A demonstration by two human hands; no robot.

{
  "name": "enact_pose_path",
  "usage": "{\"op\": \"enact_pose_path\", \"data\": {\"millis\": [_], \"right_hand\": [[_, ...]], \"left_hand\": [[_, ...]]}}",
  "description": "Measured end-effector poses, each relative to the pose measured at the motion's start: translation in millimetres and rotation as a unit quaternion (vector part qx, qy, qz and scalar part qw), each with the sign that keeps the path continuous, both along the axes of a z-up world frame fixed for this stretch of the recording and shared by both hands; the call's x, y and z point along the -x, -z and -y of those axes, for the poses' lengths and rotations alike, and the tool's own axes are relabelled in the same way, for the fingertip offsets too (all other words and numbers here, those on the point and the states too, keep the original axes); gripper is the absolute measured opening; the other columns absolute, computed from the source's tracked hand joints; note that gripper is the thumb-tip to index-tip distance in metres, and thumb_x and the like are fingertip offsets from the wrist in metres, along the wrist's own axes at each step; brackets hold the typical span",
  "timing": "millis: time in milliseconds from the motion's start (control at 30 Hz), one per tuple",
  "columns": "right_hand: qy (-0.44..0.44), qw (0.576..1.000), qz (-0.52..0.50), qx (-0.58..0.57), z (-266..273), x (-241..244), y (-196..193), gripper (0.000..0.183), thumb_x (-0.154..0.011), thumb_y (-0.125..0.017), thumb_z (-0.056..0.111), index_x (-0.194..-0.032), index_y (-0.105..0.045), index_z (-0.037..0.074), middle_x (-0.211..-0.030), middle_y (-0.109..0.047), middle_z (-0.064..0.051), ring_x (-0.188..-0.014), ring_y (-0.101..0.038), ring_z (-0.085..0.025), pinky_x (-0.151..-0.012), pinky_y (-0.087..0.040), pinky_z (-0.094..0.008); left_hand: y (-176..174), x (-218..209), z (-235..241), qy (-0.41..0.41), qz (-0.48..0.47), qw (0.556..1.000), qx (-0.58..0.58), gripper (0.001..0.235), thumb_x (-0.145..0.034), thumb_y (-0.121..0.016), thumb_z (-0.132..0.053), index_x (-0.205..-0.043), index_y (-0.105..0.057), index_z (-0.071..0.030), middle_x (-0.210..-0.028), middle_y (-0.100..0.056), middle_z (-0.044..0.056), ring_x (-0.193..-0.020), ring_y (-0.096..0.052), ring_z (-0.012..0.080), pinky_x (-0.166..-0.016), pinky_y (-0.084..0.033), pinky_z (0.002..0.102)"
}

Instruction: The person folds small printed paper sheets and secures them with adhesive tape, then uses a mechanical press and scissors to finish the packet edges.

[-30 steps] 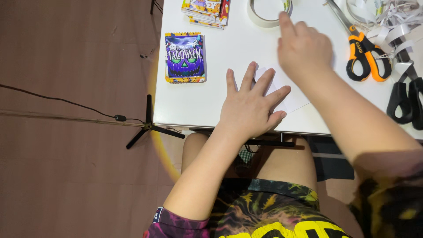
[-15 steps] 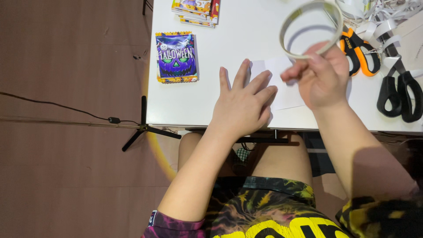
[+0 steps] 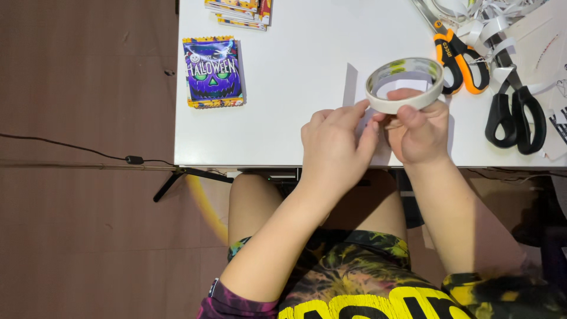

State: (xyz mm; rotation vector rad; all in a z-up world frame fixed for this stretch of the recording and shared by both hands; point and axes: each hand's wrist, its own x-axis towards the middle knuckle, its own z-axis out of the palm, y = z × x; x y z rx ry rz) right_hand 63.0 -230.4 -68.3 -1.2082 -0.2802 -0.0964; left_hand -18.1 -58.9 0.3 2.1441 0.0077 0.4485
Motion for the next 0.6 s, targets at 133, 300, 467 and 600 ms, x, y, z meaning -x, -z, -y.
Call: {"op": "enact_pose_path", "data": {"millis": [133, 300, 467, 600], "right_hand": [[-0.023, 0.996, 0.059, 0.061, -2.4, 5.4, -8.1, 0.036, -0.081, -0.073, 0.015, -0.099, -0.067, -0.015, -0.068, -0.064, -0.026, -0.067, -0.069, -0.027, -0.067, -0.062, -0.039], [-0.036, 0.988, 0.123, 0.091, -8.0, 9.2, -9.9, 0.033, -0.083, -0.074, 0.008, -0.099, -0.067, -0.020, -0.075, -0.067, -0.028, -0.073, -0.067, -0.025, -0.070, -0.060, -0.039], [-0.007, 0.987, 0.135, 0.083, -2.6, 5.4, 5.6, 0.039, -0.086, -0.074, 0.013, -0.107, -0.067, -0.019, -0.076, -0.069, -0.023, -0.073, -0.068, -0.019, -0.073, -0.059, -0.034], [0.033, 0.977, 0.180, 0.106, -16.9, 13.2, -16.5, 0.049, -0.100, -0.067, 0.021, -0.134, -0.057, -0.012, -0.083, -0.070, -0.017, -0.085, -0.066, -0.013, -0.085, -0.058, -0.031]], "left_hand": [[-8.5, 2.5, -5.4, 0.019, -0.064, 0.991, 0.112, 0.037, -0.095, -0.064, -0.033, -0.125, -0.071, -0.014, -0.107, -0.076, 0.003, -0.117, -0.064, 0.0332, -0.097, -0.046, 0.047], [-21.3, 12.3, -7.6, 0.015, -0.098, 0.963, 0.251, 0.033, -0.094, -0.065, -0.025, -0.124, -0.071, -0.013, -0.111, -0.077, 0.001, -0.125, -0.064, 0.0289, -0.105, -0.051, 0.043], [-11.3, 8.1, -4.5, -0.008, -0.093, 0.963, 0.253, 0.020, -0.092, -0.068, -0.028, -0.108, -0.074, -0.018, -0.104, -0.075, -0.002, -0.119, -0.065, 0.0299, -0.100, -0.052, 0.042], [-10.8, 5.5, -9.9, -0.009, -0.019, 0.984, 0.178, 0.006, -0.094, -0.070, -0.028, -0.091, -0.071, -0.023, -0.097, -0.071, -0.007, -0.124, -0.062, 0.0311, -0.105, -0.046, 0.047]]}}
